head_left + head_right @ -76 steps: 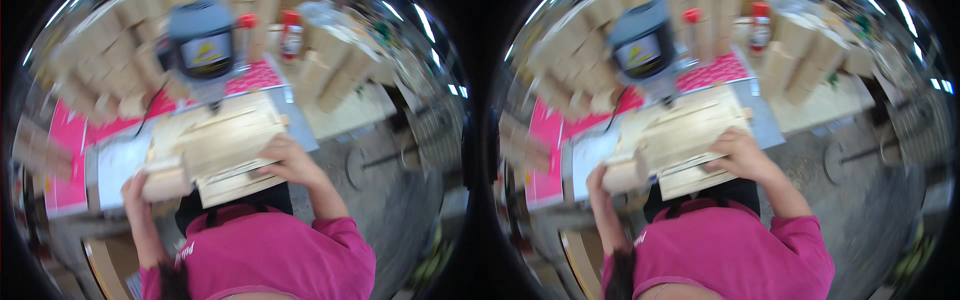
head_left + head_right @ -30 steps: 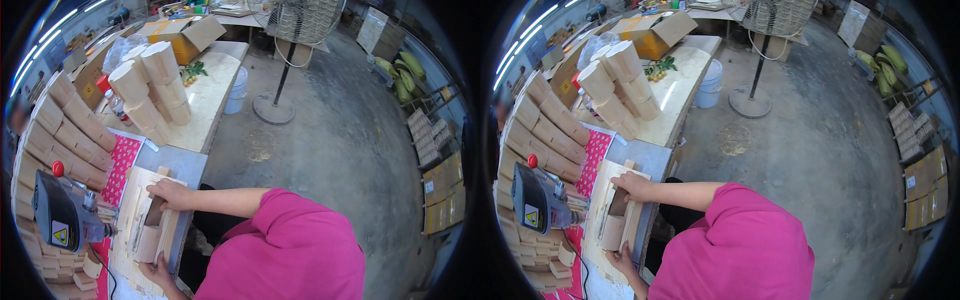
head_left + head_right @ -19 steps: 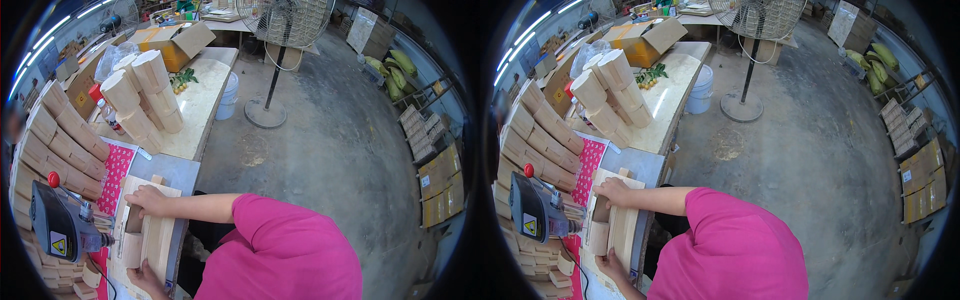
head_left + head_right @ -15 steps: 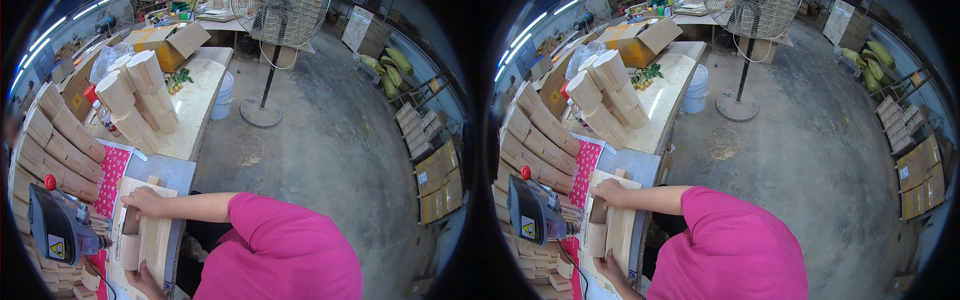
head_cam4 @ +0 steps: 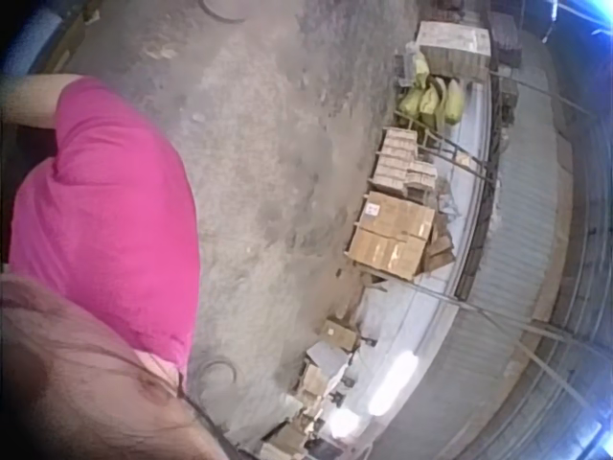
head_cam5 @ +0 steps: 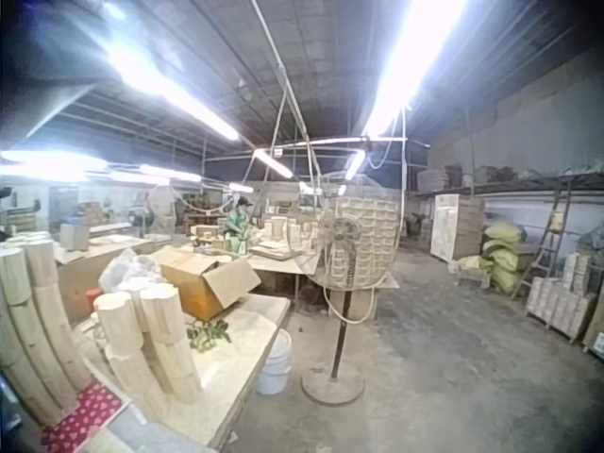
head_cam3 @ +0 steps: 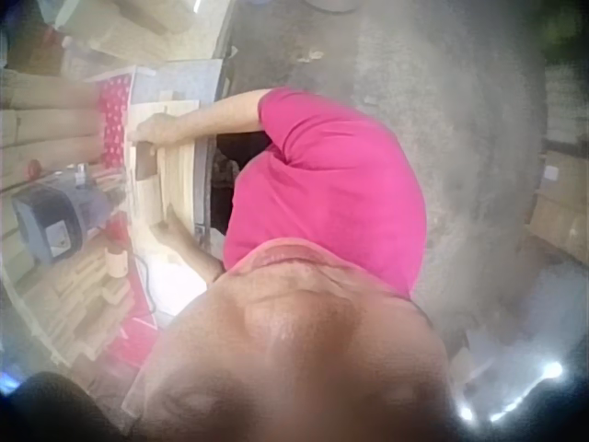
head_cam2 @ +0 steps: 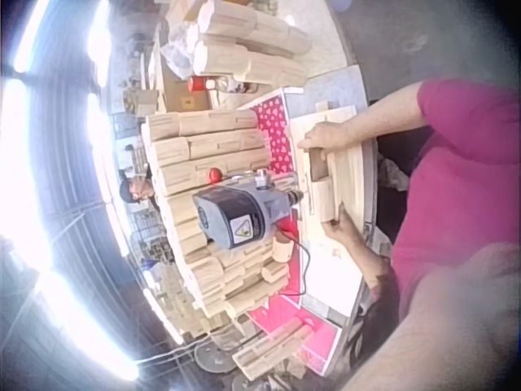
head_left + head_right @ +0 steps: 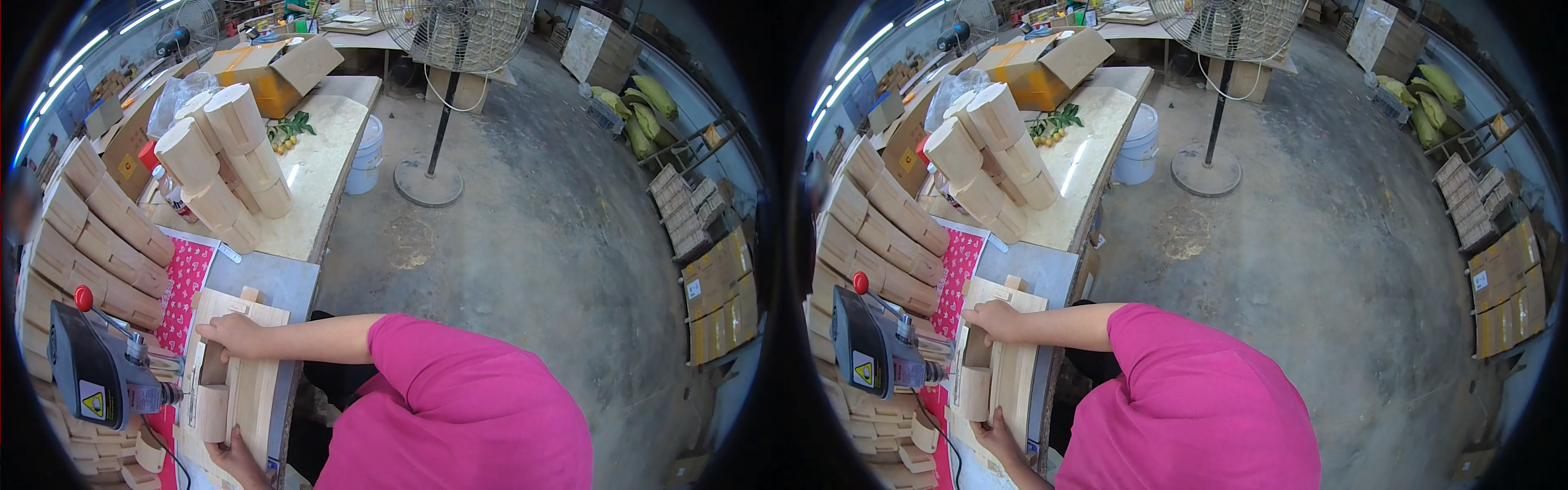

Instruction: Machining grooves into wooden cylindrical blocks using a drill press and a wooden jig.

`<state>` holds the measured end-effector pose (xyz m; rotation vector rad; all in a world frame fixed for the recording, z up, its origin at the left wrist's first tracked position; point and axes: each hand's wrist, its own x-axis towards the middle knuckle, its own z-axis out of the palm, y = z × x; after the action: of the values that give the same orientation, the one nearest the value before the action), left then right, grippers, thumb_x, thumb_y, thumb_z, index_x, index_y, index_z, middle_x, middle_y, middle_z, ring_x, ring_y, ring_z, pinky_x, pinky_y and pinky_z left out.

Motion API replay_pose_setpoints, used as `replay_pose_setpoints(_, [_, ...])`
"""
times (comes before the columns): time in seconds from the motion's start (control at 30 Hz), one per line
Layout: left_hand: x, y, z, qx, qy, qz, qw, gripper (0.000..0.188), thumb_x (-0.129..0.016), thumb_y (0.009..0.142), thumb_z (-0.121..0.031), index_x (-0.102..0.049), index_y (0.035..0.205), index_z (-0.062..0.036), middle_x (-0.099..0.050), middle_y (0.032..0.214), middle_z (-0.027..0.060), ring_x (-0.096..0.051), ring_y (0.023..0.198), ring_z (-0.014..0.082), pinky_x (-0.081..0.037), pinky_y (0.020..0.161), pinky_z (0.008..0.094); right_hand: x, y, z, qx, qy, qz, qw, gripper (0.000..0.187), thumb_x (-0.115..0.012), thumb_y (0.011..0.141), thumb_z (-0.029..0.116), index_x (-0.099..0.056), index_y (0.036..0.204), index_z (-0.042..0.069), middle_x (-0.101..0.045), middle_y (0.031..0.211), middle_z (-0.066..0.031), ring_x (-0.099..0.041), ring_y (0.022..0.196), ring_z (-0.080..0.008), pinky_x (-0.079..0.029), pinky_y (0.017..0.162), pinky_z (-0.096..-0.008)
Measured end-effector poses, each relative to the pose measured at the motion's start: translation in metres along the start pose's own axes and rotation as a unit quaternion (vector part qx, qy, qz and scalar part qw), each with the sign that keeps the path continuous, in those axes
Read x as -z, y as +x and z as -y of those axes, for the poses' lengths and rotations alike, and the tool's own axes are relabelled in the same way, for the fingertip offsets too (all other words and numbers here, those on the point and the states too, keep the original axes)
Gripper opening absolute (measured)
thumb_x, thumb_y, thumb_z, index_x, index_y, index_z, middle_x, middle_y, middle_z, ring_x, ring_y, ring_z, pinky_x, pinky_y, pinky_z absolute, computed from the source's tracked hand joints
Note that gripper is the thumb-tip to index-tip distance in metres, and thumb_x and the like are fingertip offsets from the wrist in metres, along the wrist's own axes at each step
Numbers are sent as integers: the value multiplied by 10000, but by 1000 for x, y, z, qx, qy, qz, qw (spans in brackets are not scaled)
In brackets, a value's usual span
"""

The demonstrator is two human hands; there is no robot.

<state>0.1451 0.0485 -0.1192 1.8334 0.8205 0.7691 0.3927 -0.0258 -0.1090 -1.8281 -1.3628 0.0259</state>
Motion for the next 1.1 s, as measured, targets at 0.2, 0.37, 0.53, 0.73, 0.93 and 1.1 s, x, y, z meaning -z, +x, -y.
replay_pose_setpoints(0.2, [-1,-2,3,-14,6,-31,999,411,-628,707,90,-498,1095,45,-556,1051,128,-530,951,208,-403,853,292,-1,0,3,0,-21,2,1000,546,-740,582,137,-427,1024,63,-564,840,-175,-575,790,-367,-464,685,-411])
replay_pose_setpoints(0.37, [-2,-6,-1,-22,39,-56,997,401,-639,702,78,-506,1079,47,-557,1001,97,-526,893,185,-409,810,273,0,-2,7,-5,-27,2,1000,605,-760,553,153,-417,1041,49,-567,847,-183,-574,806,-367,-463,699,-408])
replay_pose_setpoints(0.53, [13,-5,12,26,84,-35,996,426,-598,704,108,-484,1109,43,-545,1018,111,-522,911,188,-402,825,288,-1,-4,7,6,-27,-12,1000,656,-772,533,152,-412,1068,36,-568,843,-184,-572,809,-367,-462,702,-411])
replay_pose_setpoints(0.73, [1,-3,-1,-1,-13,-23,1000,408,-635,706,72,-512,1093,34,-558,1076,111,-519,956,195,-389,856,280,-2,-7,17,-32,-41,2,999,751,-760,562,128,-364,1196,51,-562,881,-172,-557,860,-346,-449,746,-399])
replay_pose_setpoints(0.93, [-5,1,-2,3,-24,-5,1000,432,-592,693,135,-489,1103,43,-546,1072,130,-526,983,216,-394,883,305,19,-9,35,-87,-33,48,995,773,-732,629,123,-319,1280,74,-484,1065,-220,-511,964,-377,-431,813,-412])
replay_pose_setpoints(1.1, [4,2,7,-10,-28,-32,999,444,-612,673,123,-500,1095,44,-558,1058,139,-543,954,216,-413,857,308,65,31,59,-13,56,6,998,465,-696,657,159,-501,1062,42,-394,1138,-234,-488,972,-384,-415,839,-432])
